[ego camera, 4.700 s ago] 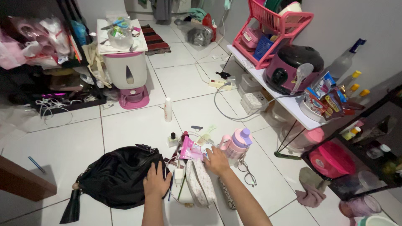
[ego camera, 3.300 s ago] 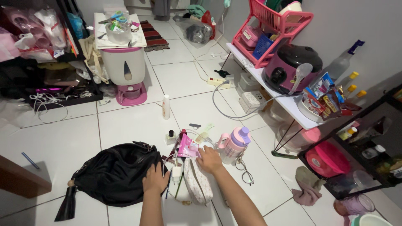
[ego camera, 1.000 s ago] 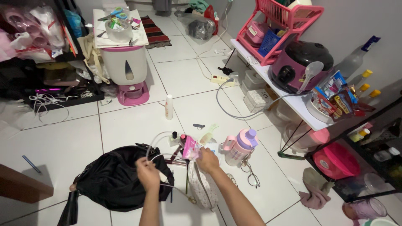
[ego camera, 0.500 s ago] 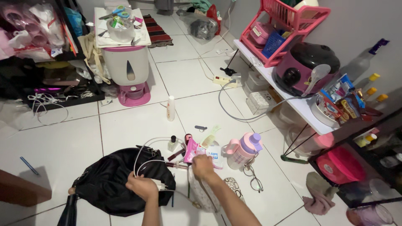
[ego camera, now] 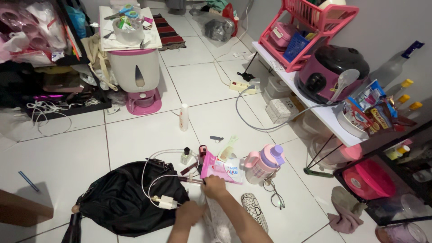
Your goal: The person packs a black handbag with daily essentials on the floor. They place a white cloth, a phone, a wallet, a charger, a packet of wipes, a small bottle, and a pink water bottle into the bag, then zip it closed.
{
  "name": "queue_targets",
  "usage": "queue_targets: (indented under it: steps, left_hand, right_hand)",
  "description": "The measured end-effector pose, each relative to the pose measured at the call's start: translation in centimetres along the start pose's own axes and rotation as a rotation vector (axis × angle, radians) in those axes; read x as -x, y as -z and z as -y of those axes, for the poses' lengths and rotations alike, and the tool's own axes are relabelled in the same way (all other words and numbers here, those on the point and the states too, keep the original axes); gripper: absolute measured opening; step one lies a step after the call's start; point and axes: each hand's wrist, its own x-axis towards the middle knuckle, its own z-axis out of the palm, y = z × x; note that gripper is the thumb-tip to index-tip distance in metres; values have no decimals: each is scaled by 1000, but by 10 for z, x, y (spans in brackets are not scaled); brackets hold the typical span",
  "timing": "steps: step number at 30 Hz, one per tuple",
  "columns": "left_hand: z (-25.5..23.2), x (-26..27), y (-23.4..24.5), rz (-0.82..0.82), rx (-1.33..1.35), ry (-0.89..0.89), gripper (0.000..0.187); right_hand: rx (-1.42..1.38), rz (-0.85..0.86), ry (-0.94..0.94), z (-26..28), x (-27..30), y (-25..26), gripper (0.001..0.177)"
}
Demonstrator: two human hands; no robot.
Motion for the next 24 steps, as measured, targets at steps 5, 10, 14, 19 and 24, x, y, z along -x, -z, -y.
queue_targets:
  steps: [5,10,14,19,24]
  left_hand:
    - [1,-10,-25,201,329,-23,48]
    - [0,-8,-41,124,452,-46,48]
    - [-10,-5,-56,170,460,46,72]
    - [-7,-7,-67,13,328,-26,41]
    - [3,-18,-60,-95,284,-29,41]
  right_hand:
    - [-52,-94,289,-10,5,-14,23]
    - [-47,-286,466,4,7,-16,23]
    - [62,-298,426,19,7,-23,38]
    - [333,-349,414,26,9,-34,14]
    - [213,-396,354,24,11,-9,14]
